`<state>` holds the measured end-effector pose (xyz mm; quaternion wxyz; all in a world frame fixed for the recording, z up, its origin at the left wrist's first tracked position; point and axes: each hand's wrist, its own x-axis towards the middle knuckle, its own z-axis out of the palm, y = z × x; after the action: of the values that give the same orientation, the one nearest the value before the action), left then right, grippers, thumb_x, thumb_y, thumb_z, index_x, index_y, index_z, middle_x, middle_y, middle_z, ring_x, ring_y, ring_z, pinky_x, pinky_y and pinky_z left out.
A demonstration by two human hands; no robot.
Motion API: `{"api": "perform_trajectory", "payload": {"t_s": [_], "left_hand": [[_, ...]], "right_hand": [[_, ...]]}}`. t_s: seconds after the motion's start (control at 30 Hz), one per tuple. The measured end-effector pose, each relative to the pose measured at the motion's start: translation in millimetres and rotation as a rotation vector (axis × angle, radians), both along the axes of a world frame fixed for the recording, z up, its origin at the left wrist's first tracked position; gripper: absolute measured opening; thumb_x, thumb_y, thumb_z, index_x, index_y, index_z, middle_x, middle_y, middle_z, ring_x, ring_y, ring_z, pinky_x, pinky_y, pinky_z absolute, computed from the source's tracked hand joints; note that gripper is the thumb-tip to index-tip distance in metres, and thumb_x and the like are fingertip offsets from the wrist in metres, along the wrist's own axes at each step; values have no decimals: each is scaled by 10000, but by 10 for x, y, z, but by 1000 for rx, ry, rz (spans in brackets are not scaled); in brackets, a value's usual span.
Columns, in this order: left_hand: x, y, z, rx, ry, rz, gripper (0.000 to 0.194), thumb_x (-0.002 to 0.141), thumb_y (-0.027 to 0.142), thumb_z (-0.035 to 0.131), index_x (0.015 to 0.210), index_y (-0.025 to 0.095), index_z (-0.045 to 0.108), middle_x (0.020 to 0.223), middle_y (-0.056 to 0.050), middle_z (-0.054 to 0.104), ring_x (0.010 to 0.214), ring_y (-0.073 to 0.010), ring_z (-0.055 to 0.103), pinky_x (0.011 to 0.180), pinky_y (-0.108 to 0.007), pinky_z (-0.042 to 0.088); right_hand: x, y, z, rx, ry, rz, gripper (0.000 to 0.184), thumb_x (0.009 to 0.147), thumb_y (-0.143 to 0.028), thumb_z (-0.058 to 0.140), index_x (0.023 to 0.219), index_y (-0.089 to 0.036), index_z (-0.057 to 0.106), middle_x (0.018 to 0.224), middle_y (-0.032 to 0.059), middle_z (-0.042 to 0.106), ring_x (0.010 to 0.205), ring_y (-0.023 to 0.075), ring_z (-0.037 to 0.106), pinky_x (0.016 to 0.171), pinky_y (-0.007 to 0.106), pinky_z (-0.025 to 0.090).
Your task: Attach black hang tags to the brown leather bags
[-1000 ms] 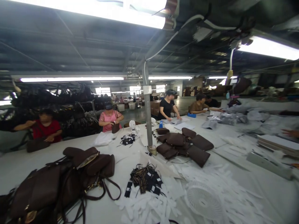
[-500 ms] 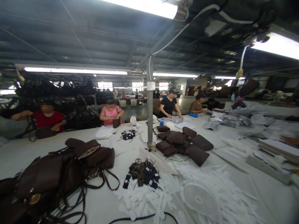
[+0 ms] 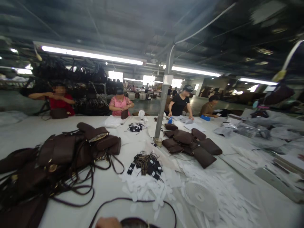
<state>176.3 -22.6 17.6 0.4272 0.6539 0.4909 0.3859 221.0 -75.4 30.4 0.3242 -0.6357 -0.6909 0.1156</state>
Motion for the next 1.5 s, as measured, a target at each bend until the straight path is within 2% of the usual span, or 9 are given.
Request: {"api": "perform_trajectory", "payload": {"t_s": [0.1, 0.17, 0.27, 0.37, 0.67, 0.93, 1.2, 1.33, 1.5], "left_hand": [[-354, -154, -172, -173, 50, 9, 314, 898, 343, 587, 1138, 142, 593, 1128, -70, 616, 940, -203, 624, 778, -354, 555], [-679, -254, -366, -311, 85, 49, 264, 904, 332, 583, 1070, 128, 606, 1036, -62, 632, 873, -167, 625, 743, -333, 555], [-1047, -300, -680, -475, 69, 87, 49, 806, 164, 644, 811, 117, 631, 752, 0, 620, 706, -118, 593, 617, -233, 515], [-1168, -276, -867, -551, -43, 110, 23, 730, 115, 605, 739, 136, 609, 632, 27, 587, 618, -100, 562, 527, -184, 463], [-1108, -321, -907, -666, -444, 78, 95, 619, 172, 606, 704, 136, 585, 699, 0, 569, 635, -93, 533, 521, -187, 450], [-1123, -273, -979, -680, -516, 140, 118, 586, 193, 651, 667, 140, 583, 653, -1, 576, 613, -99, 542, 485, -180, 409], [-1112, -290, -965, -689, -631, 43, 125, 636, 205, 605, 721, 156, 528, 702, -3, 622, 464, -45, 441, 383, -151, 240], [-1126, -308, -1035, -670, -503, -140, 134, 642, 177, 625, 726, 153, 522, 608, 41, 544, 441, -58, 485, 412, -170, 361], [-1114, -331, -1132, -587, -416, -123, 194, 653, 223, 695, 718, 148, 528, 678, 37, 528, 543, -87, 562, 514, -215, 473]], "right_hand": [[-19, -81, -126, -142, 118, 71, 241, 925, -325, 572, 1089, -150, 592, 1022, 53, 632, 852, 164, 617, 746, 341, 531], [-38, -54, -367, -261, 215, 128, 153, 922, -210, 500, 1041, -165, 586, 921, 39, 647, 805, 164, 602, 745, 334, 501], [-80, 54, -795, -327, 237, 103, 177, 820, -128, 514, 976, -185, 576, 809, 24, 651, 730, 161, 593, 720, 291, 463], [-64, 102, -989, -292, 219, 139, 175, 814, -163, 507, 975, -199, 565, 812, 27, 660, 711, 164, 607, 697, 277, 457], [-17, 87, -902, -265, 162, 152, 181, 802, -189, 507, 966, -197, 585, 814, 41, 686, 722, 178, 644, 685, 279, 468], [-12, 119, -868, -298, 328, 76, 165, 754, -209, 537, 894, -206, 623, 752, 17, 693, 665, 161, 643, 669, 264, 480], [12, 138, -898, -250, 188, 88, 221, 760, -166, 479, 907, -197, 641, 785, 41, 699, 700, 176, 637, 687, 273, 464], [55, 166, -909, -241, 99, 102, 256, 753, -127, 443, 906, -196, 637, 812, 45, 695, 719, 177, 619, 704, 273, 453], [71, 212, -934, -255, 63, 155, 241, 771, -122, 439, 913, -196, 620, 803, 43, 675, 738, 182, 607, 714, 278, 446]]}}
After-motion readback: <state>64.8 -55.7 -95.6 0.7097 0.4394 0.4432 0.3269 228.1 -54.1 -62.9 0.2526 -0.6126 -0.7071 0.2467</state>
